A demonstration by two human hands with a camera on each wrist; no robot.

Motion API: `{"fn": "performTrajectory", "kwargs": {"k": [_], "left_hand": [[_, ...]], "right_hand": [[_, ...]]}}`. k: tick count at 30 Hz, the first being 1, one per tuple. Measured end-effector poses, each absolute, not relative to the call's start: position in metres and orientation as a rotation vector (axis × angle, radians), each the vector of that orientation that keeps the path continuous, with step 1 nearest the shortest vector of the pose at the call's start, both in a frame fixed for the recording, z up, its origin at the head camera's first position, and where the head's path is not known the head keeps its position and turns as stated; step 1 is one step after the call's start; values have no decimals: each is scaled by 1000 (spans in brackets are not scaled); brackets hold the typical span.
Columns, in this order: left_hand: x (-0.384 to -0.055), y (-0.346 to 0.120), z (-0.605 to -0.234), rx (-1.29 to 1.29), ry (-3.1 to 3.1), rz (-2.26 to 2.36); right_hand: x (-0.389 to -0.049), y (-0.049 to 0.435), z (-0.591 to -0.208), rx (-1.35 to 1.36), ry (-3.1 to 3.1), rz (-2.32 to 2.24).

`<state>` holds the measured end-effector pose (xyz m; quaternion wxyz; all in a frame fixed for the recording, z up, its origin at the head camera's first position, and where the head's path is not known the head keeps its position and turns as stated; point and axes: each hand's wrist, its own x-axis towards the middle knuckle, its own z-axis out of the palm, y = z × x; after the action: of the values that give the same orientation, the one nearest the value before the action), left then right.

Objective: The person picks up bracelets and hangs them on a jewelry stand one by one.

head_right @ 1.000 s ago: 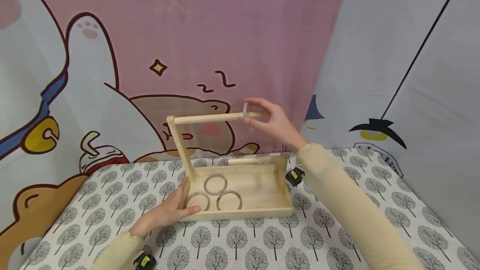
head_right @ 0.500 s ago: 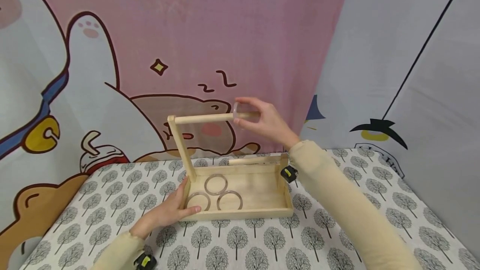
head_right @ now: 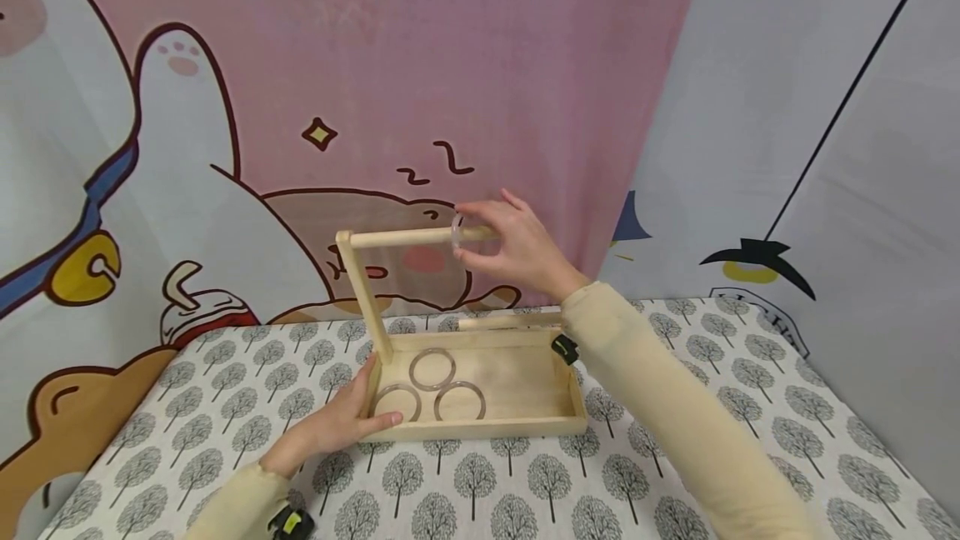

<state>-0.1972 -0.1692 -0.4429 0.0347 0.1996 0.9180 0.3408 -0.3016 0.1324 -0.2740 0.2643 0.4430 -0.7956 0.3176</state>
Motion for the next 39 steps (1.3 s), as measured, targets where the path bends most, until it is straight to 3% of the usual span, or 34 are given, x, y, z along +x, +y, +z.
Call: {"fn": "performTrajectory", "kwargs": {"k": [15, 27, 39], "left_hand": [[-197, -168, -446, 610, 2796, 1073], [-199, -168, -444, 571, 2795, 1063], [-198, -169, -444, 570, 2802, 1061]], "right_hand": [[-294, 102, -269, 1250, -2281, 954], [-290, 89, -261, 1223, -2503, 500], [-292, 86, -262, 1214, -2533, 388]]}}
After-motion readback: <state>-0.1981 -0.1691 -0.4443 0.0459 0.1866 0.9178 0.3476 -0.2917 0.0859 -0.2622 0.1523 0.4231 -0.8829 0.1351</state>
